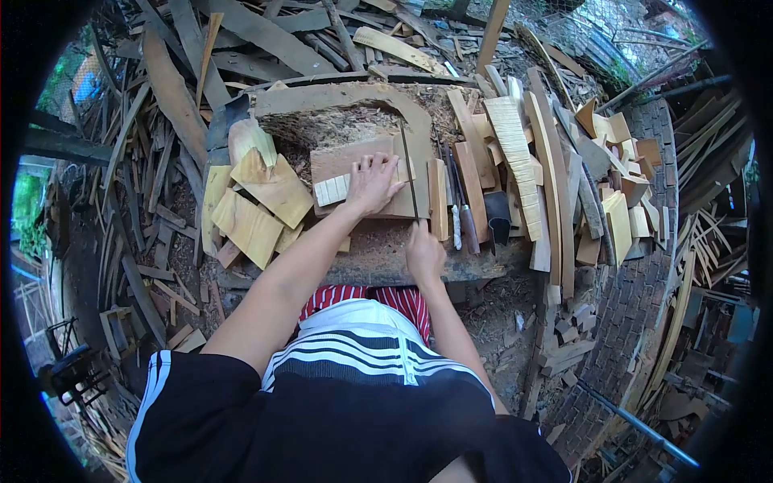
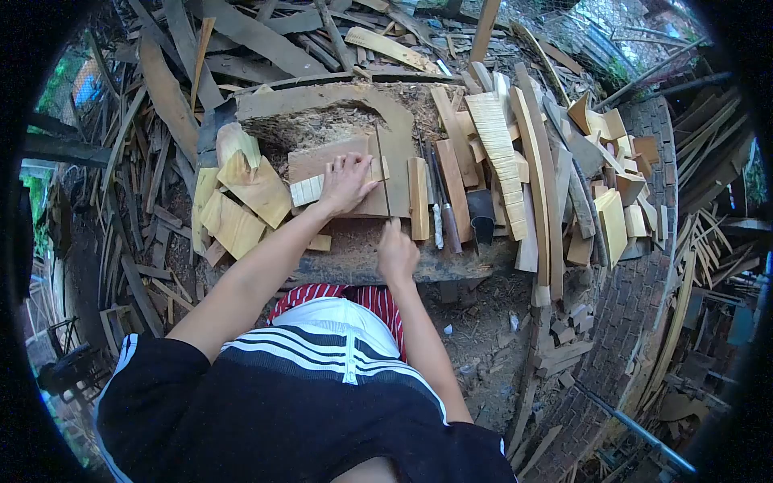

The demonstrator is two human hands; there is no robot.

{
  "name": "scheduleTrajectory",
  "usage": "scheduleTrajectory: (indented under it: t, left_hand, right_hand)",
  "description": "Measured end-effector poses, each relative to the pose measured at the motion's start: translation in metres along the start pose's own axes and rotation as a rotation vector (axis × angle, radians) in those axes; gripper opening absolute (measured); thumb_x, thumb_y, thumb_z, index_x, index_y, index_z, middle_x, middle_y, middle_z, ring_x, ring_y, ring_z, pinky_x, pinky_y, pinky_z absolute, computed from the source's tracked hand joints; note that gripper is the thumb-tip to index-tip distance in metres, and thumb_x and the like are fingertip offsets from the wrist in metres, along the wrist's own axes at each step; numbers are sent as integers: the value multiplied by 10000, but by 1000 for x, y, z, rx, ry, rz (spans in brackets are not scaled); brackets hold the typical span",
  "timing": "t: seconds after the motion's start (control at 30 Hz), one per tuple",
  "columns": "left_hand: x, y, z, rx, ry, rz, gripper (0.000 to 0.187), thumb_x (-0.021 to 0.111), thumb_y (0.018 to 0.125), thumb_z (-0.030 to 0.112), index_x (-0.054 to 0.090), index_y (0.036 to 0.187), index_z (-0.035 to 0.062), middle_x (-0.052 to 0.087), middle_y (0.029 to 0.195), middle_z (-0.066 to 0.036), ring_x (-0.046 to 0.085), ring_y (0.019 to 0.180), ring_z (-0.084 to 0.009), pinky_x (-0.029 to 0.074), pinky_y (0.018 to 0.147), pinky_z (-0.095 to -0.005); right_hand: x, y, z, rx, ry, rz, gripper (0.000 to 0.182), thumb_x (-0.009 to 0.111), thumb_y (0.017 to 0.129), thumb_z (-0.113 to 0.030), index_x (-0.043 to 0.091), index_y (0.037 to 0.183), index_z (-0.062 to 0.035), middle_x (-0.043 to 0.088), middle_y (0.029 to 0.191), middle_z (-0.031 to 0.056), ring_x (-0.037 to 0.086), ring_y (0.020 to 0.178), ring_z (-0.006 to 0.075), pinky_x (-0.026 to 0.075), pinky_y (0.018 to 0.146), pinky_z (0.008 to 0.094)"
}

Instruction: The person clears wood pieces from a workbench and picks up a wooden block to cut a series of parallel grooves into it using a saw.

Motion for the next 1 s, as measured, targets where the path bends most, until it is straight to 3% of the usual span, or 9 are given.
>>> scheduleTrajectory:
  t: [0.13,0.4,0.6,0.8,1.0]
  left_hand:
    - [0,0,-2,39,59,-34,608,674,812,319,411,1326,126,434,1247,-102,415,1147,-307,345,917,-477]
    - [1,-6,-2,22,38,-55,640,689,801,292,386,1338,120,412,1277,-102,405,1171,-315,343,938,-499]
    - [0,0,-2,-9,38,-54,633,688,798,282,388,1332,117,417,1276,-111,396,1194,-322,341,944,-495]
    - [4,-1,-2,-33,18,-63,643,685,798,306,405,1349,128,429,1291,-92,395,1212,-295,316,976,-471]
    - [-1,2,-2,-74,-29,-104,616,663,812,349,421,1334,128,433,1274,-93,391,1202,-293,308,970,-485]
  right_hand:
    - [18,51,-16,-49,-35,111,240,441,964,-268,539,913,-55,631,634,207,646,601,384,505,523,504]
    - [-3,-17,4,34,-33,4,242,443,967,-277,558,933,-68,618,627,221,629,610,419,493,548,530]
    - [17,48,-11,-81,-11,144,217,449,955,-256,537,902,-65,627,631,214,636,588,399,495,533,527]
    - [-5,-34,16,9,-44,-37,243,436,965,-287,539,1002,-70,631,636,212,639,603,405,499,533,529]
    - [18,47,-5,-61,-10,64,246,425,965,-257,555,921,-53,633,661,227,638,613,409,498,536,522]
Point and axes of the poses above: each hand's wrist, its own y-axis towards the middle knuckle, its own x-axis out of the palm, z = x × y, the point moved 4 cm from there along y, towards the middle knuckle
